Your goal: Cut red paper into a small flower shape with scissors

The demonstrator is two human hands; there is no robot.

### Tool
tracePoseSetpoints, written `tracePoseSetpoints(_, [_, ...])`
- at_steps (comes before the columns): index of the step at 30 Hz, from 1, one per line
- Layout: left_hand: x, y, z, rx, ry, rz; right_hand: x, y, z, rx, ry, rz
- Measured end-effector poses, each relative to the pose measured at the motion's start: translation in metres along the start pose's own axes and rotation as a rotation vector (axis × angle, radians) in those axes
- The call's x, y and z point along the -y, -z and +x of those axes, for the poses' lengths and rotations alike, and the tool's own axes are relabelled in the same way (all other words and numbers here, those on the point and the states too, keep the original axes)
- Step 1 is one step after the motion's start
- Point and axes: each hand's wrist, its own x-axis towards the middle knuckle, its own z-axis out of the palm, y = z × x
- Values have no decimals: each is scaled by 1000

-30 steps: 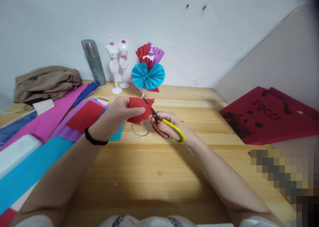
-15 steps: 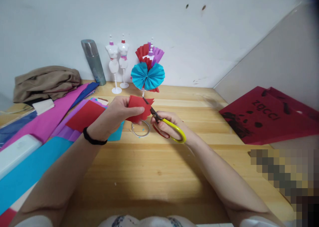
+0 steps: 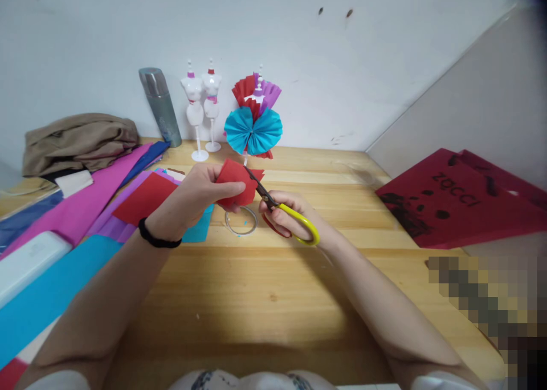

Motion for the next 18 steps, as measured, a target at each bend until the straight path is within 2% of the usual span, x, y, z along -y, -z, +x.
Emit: tracePoseSetpoints(18, [-5, 0, -2, 6, -9, 17, 0, 0, 0, -18, -15, -26])
